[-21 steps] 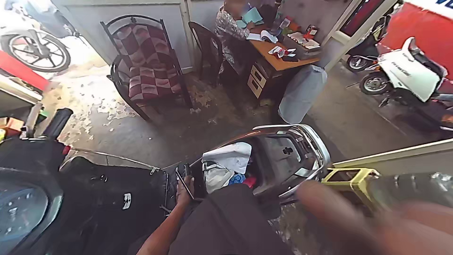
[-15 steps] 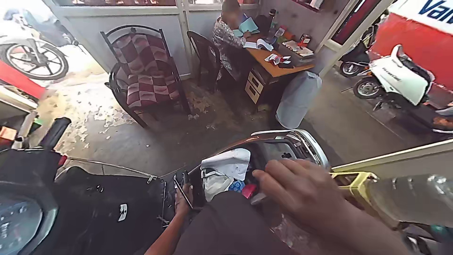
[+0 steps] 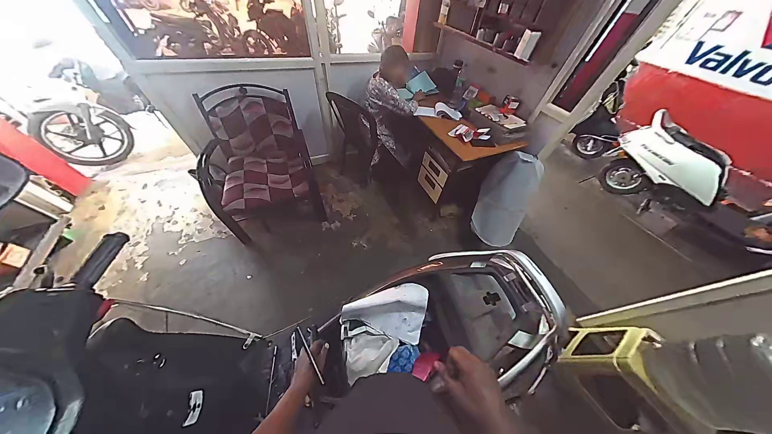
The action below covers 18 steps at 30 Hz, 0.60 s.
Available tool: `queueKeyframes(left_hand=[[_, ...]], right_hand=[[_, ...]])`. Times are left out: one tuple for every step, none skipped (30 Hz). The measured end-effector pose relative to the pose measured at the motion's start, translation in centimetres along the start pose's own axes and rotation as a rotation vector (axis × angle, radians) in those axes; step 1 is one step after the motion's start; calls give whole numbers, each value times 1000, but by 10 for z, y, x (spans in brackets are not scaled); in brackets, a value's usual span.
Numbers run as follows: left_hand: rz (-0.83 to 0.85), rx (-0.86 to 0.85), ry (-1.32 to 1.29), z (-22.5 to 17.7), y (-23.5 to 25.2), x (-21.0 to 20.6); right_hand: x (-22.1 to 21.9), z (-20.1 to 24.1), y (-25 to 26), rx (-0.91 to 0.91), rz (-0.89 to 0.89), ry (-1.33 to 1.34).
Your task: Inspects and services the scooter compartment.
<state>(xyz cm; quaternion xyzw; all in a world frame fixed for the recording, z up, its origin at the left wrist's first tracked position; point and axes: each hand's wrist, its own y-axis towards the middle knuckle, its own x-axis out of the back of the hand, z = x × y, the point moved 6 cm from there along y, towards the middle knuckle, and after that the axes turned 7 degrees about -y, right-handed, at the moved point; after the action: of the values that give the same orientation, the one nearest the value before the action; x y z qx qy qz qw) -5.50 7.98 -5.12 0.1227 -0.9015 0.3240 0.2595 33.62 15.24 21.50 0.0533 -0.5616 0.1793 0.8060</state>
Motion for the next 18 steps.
queueKeyframes(left_hand=[[31,11,-8,-2,5,0],[51,22,-10,-3,9,0],[71,39,2,-3,12,0],[90,48,18,-3,14,0],[112,52,40,-3,15,0],[135,49,63,-2,16,-1],[150,39,82,-2,14,-2],[161,34,111,-3,13,-2],[165,30,136,-3,13,-2],[163,24,149,-3,13,-3],[156,27,158,-3,13,-3],[144,38,165,-4,12,-3],[137,52,165,-2,12,-3],[134,61,154,1,14,-4],[134,65,149,2,15,-4],[135,68,156,1,15,-4],[138,66,177,0,15,-3],[136,59,204,-1,15,-3]], right_hand=[[7,-3,4,-19,-41,-11],[14,-3,8,-32,-75,-15],[18,-1,12,-40,-94,-14],[22,4,16,-37,-104,-9],[23,11,21,-18,-116,-7],[24,19,24,11,-117,-1],[23,27,28,39,-102,13],[21,37,30,83,-108,27],[20,47,32,127,-116,37],[20,56,32,164,-112,45],[21,64,31,191,-91,53],[21,70,30,210,-64,54],[20,74,29,219,-32,44],[19,74,27,221,5,30],[18,73,27,215,32,15],[17,69,26,207,40,11],[16,65,25,203,37,12],[15,61,24,197,32,10]])
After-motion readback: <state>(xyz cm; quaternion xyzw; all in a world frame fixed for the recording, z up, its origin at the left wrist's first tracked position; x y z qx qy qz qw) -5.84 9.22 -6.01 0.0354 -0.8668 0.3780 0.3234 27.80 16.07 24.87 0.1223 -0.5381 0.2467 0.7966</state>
